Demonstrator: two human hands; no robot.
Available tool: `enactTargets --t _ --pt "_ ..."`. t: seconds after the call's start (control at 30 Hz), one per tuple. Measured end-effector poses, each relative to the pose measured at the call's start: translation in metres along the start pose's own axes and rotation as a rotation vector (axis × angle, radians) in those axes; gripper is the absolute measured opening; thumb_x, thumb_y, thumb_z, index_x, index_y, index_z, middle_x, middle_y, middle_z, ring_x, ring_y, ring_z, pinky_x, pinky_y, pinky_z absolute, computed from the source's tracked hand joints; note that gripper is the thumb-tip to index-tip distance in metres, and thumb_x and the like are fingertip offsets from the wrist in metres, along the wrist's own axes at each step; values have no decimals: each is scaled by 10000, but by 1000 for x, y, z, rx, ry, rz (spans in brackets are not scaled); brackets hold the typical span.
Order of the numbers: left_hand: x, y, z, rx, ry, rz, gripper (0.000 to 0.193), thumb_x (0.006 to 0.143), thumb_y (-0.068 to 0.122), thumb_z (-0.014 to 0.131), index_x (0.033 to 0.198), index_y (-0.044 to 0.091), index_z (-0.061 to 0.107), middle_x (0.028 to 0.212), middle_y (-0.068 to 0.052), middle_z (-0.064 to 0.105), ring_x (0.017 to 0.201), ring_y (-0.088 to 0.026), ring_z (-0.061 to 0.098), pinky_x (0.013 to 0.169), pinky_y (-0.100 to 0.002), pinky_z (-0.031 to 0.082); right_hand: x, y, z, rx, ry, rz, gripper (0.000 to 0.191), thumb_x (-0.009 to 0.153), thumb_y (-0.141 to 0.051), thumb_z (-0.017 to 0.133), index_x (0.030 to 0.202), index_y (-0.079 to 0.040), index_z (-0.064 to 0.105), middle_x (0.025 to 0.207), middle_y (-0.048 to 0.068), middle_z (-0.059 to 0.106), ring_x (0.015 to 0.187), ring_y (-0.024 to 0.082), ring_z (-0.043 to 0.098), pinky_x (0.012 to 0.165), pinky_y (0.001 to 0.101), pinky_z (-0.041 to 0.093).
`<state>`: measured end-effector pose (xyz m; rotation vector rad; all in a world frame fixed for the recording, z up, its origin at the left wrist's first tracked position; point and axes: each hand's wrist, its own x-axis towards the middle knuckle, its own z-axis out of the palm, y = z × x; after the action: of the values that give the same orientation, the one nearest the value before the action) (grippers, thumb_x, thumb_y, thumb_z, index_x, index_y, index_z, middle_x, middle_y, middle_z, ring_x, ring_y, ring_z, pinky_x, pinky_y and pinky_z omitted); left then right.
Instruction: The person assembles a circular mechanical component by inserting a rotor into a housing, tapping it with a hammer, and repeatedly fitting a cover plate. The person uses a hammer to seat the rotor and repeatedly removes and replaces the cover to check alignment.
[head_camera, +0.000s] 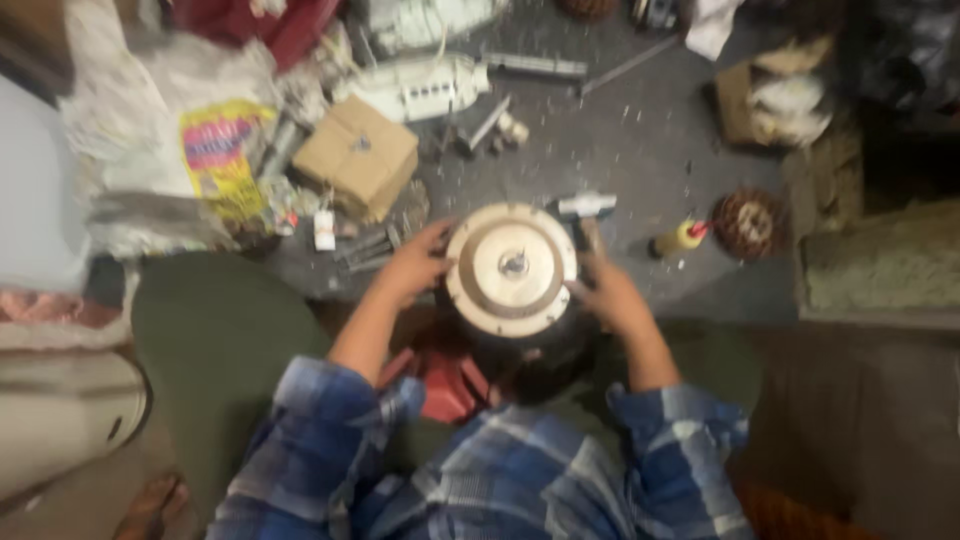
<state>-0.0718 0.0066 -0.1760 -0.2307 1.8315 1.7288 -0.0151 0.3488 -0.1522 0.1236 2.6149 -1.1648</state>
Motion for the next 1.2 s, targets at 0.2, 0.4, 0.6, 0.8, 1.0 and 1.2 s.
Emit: enactTargets --t 0.2,0.4,0.6,0.8,1.0,1.2 --pt "-13 9 -2 -39 -87 30 759 827 64 726 1516 273 486 1494 -120 540 1137 -224 640 810 -328 556 -14 -27 -12 -98 -74 -33 690 843 -339 784 1408 -20 550 1208 232 704 1034 336 718 876 421 565" --pt "-22 16 -7 -7 -131 17 764 831 102 716 1540 264 482 1441 -91 622 1051 -170 638 794 -316 554 -25 -40 -15 -119 -101 -118 776 825 -288 794 1474 -23 461 1250 264 663 1102 374 673 900 438 527" --pt "-38 33 -15 401 -199 311 829 899 169 779 1620 260 380 1344 -83 687 933 -108 612 843 -280 525 -27 -63 -15 -161 -180 -46 945 771 -138 788 1568 -55 287 1151 295 660 996 397 691 840 454 533" --pt "-50 53 -12 513 -231 113 979 799 173 810 1614 360 300 1185 -137 660 762 -135 525 746 -312 522 -30 -78 -19 -106 -247 19 1044 760 -114 790 1618 -93 195 1048 279 683 946 390 709 795 455 543" --pt "-49 59 -13 533 -284 55 1035 791 210 822 1622 372 226 1295 -111 676 883 -185 695 822 -350 571 -28 -74 -20 -173 -260 10 1013 794 -112 783 1632 -99 214 1049 319 673 960 436 689 807 483 527" --pt "-50 54 -16 494 -309 -20 1036 780 212 820 1627 306 230 1265 -156 674 1035 -246 731 881 -381 577 -30 -69 -24 -134 -196 -159 868 850 -121 764 1592 -52 320 1141 311 680 1038 451 685 837 485 534"
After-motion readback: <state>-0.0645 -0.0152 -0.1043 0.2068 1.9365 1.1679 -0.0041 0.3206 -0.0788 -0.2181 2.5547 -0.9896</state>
